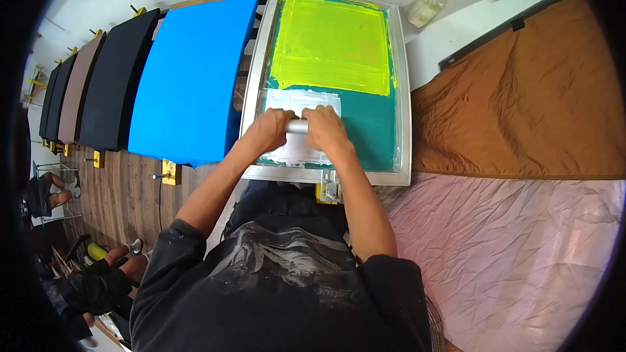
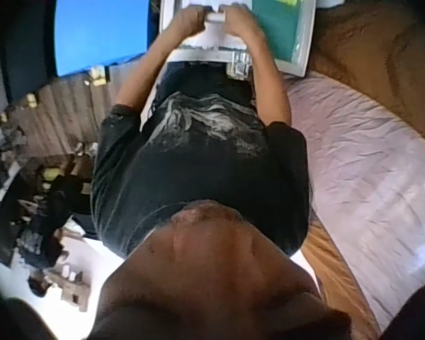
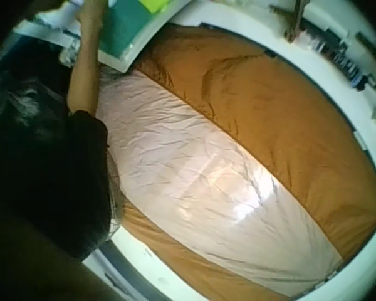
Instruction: Printing a design onto a garment using a manual screen printing press and a squeegee.
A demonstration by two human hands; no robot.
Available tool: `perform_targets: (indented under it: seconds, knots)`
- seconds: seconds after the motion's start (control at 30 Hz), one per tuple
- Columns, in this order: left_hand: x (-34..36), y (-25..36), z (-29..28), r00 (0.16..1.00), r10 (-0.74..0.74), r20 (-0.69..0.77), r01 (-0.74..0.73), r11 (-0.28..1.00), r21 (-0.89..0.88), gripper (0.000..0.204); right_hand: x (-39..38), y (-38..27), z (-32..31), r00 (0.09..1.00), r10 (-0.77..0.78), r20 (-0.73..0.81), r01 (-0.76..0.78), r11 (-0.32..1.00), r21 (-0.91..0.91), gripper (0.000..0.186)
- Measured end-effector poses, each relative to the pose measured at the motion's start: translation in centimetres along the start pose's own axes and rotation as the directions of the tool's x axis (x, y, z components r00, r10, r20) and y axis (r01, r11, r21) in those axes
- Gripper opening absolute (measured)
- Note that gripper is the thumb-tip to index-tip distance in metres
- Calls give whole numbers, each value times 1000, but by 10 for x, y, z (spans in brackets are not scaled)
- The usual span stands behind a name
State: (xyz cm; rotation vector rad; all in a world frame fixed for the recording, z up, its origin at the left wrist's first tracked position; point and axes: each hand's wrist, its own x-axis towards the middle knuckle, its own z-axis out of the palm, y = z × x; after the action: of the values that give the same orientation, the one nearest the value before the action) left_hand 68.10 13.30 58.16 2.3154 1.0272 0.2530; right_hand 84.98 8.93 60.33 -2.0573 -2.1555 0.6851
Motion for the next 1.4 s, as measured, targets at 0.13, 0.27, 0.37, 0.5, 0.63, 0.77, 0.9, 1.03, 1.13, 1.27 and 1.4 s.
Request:
perform_targets:
  seconds: [0.13, 0.27, 0.37, 0.5, 0.63, 0.77, 0.9, 1.03, 1.13, 1.27, 1.4]
  knots:
    - [-41, 16, 4, 1000, 22, -4, -22, 997, -68, 29, -39, -23, 0, 991, 44, 125, -49, 998, 37, 35]
    - [-47, 33, -16, 959, -25, 284, 38, 999, -38, 27, -53, -20, 4, 991, 49, 125, -55, 997, 48, 34]
    - [-22, 11, -21, 943, 64, 326, -57, 998, -30, 22, -29, -15, -10, 973, -1, 230, -24, 994, 106, 31]
    - [29, 1, -42, 972, -6, 233, -14, 997, 82, 19, 20, -9, -35, 985, 27, 169, -29, 1000, 8, 32]
    - [37, -26, -7, 995, -27, 98, 19, 997, 78, 27, 41, 0, -16, 988, 48, 149, -48, 999, -6, 31]
    - [-20, -9, 25, 979, 83, -186, -88, 996, -18, 36, -16, -15, 14, 999, 50, -13, -51, 997, -56, 45]
    - [-71, 23, 18, 999, -8, -42, 2, 991, -136, 51, -68, -39, 16, 999, 34, -16, -35, 999, -5, 48]
    - [-72, 31, -5, 985, -31, 167, 53, 991, -126, 34, -73, -45, 2, 992, 67, 107, -68, 998, 3, 44]
    - [-51, 19, -10, 992, 51, 115, -41, 995, -86, 30, -55, -38, -11, 995, 37, 96, -39, 999, 21, 37]
    - [-8, 14, -34, 998, -16, 68, 19, 998, -55, 24, -12, -21, -25, 999, 27, 41, -27, 1000, -11, 34]
    - [16, 4, -46, 993, -3, 118, 8, 999, -39, 19, 3, -17, -42, 999, 21, 43, -22, 1000, 6, 32]
